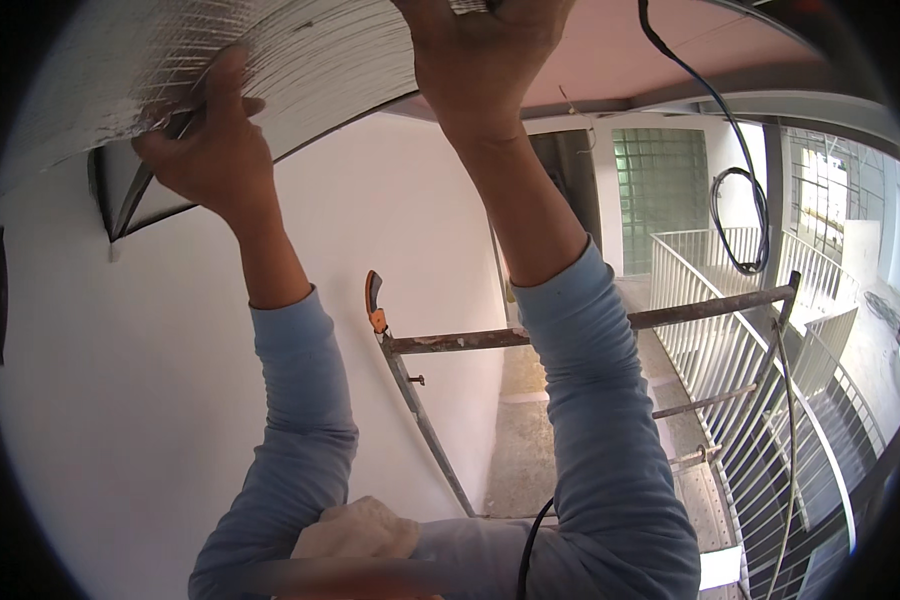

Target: The person cuts strips of reflective insulation material using a utility knife and a straightedge, then fits the strips into ceiling gaps. They repeat the process for multiple sections, aligning and trimming the material to fit the ceiling cavity.

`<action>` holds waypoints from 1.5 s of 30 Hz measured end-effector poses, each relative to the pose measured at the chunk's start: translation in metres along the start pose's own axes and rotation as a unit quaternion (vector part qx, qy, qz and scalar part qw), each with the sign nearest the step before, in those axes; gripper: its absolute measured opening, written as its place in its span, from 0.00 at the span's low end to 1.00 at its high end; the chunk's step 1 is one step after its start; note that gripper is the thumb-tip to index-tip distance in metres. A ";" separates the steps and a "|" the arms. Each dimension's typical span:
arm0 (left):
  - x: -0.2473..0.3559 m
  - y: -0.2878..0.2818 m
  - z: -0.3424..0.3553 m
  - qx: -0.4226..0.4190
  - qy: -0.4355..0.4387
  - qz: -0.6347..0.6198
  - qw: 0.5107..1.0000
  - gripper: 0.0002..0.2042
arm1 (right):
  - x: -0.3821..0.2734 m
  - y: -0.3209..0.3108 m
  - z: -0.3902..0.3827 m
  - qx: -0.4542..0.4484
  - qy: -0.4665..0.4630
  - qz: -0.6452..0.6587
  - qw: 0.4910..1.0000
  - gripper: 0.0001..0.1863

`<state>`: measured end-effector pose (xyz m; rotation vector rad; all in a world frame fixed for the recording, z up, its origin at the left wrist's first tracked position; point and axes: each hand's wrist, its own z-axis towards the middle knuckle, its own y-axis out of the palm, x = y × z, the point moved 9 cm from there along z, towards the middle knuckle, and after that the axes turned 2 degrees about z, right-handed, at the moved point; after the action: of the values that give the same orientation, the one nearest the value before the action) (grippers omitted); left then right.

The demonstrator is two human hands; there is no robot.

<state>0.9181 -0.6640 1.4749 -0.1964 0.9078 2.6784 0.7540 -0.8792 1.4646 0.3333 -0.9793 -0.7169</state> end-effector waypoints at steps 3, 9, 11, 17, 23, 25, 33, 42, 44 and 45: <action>0.004 -0.002 0.000 0.015 0.026 -0.015 0.999 0.36 | 0.007 -0.010 0.006 -0.018 0.015 0.009 1.000 0.21; -0.003 0.002 0.002 0.012 0.046 -0.006 0.999 0.37 | 0.008 -0.008 0.018 -0.036 -0.075 0.057 0.995 0.13; -0.004 0.002 0.003 0.008 0.049 0.005 0.999 0.38 | 0.016 -0.012 0.017 -0.032 -0.030 0.108 0.993 0.12; -0.005 0.003 0.008 -0.051 0.081 0.066 0.993 0.39 | 0.019 -0.018 0.025 -0.105 -0.014 0.118 0.987 0.14; -0.010 0.005 -0.005 -0.008 0.094 -0.004 0.996 0.40 | 0.014 -0.008 0.019 -0.125 0.007 0.049 0.991 0.23; -0.002 0.006 -0.006 0.004 0.120 0.036 0.992 0.40 | 0.012 -0.002 0.016 -0.144 0.031 -0.017 0.989 0.25; 0.008 0.004 -0.005 0.060 0.090 -0.085 0.991 0.32 | 0.001 0.010 -0.001 -0.080 -0.018 0.019 0.996 0.49; -0.024 -0.020 0.008 -0.046 0.046 -0.082 0.994 0.10 | 0.000 0.014 -0.012 -0.022 0.026 -0.219 0.975 0.64; -0.027 -0.020 0.012 -0.048 0.045 -0.111 0.992 0.08 | 0.004 0.015 -0.010 -0.032 0.053 -0.146 0.987 0.63; -0.028 -0.019 0.012 -0.049 0.044 -0.128 0.990 0.08 | 0.004 0.015 -0.010 -0.029 0.054 -0.125 0.990 0.62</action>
<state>0.9500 -0.6492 1.4802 -0.4266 0.7209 2.4933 0.7700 -0.8717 1.4705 0.4443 -0.8206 -0.9430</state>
